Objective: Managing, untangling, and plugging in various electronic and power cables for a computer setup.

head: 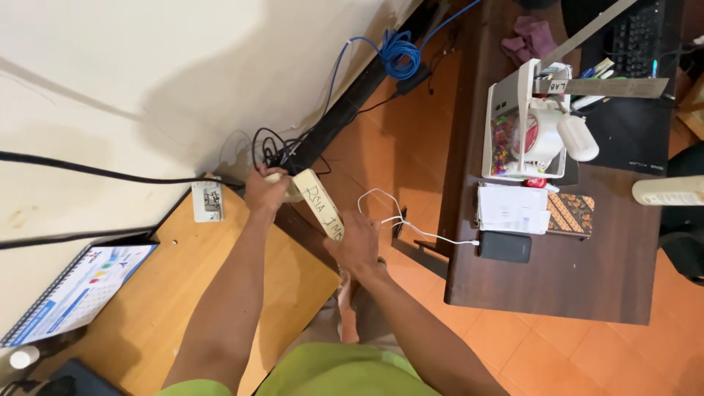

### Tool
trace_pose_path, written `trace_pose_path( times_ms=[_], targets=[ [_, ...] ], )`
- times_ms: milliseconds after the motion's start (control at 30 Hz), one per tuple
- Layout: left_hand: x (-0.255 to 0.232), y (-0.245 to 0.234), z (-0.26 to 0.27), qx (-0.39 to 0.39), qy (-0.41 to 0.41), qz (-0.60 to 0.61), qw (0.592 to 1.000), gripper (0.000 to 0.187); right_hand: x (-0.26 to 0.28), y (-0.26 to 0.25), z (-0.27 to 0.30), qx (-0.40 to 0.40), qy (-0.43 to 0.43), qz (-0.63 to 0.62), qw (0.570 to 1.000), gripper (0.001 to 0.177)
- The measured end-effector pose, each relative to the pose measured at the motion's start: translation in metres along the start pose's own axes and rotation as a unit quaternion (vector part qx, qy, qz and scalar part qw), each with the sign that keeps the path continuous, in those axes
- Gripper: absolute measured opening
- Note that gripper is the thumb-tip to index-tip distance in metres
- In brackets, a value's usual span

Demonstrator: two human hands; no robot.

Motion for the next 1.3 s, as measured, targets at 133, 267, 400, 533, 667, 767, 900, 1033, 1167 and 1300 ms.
trace_pose_path(
  times_ms=[133,267,400,533,667,767,900,1033,1167,1300],
  targets=[
    [0.031,-0.010,-0.026,-0.026,-0.018,0.047,0.998,0.043,-0.001,0.001,0.009,0.024,-0.018,0.009,1.000,0.053],
    [0.015,-0.013,-0.033,0.047,-0.013,0.112,0.992,0.045,-0.006,0.006,0.018,0.021,-0.042,0.026,0.999,0.052],
    [0.018,-0.005,-0.050,0.106,-0.001,0.116,0.988,0.045,-0.012,0.014,0.020,0.010,-0.040,0.022,0.999,0.049],
    [-0.002,-0.002,-0.044,0.166,-0.040,0.053,0.984,0.045,-0.011,0.017,0.023,-0.032,-0.074,0.020,0.997,0.049],
    [-0.012,0.000,-0.046,0.220,0.003,0.065,0.973,0.051,-0.015,0.024,0.023,-0.033,-0.075,0.016,0.996,0.050],
    [-0.001,0.002,-0.050,0.207,-0.001,0.032,0.978,0.051,-0.027,0.035,0.020,-0.011,-0.051,0.026,0.998,0.049],
    [-0.013,-0.002,-0.033,0.211,-0.012,0.044,0.976,0.050,-0.038,0.052,0.021,-0.004,-0.046,0.055,0.997,0.052],
    [-0.015,0.015,-0.040,0.214,0.020,0.031,0.976,0.043,-0.063,0.038,0.028,-0.037,-0.059,0.108,0.992,0.035],
    [-0.008,0.006,-0.032,0.185,0.024,-0.036,0.982,0.038,-0.124,0.010,0.081,-0.265,0.142,-0.189,0.935,0.033],
    [-0.009,0.008,-0.035,0.196,0.046,0.033,0.979,0.051,-0.296,0.011,0.153,-0.462,0.263,-0.095,0.842,0.021]
  ],
)
Point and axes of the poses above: each hand's wrist, its own z-axis away from the middle knuckle, its own y-axis out of the palm, x = y × z, the point moved 5 cm from there along -z, towards the middle knuckle, and after that the axes turned 5 degrees about x, right-handed, at the moved point
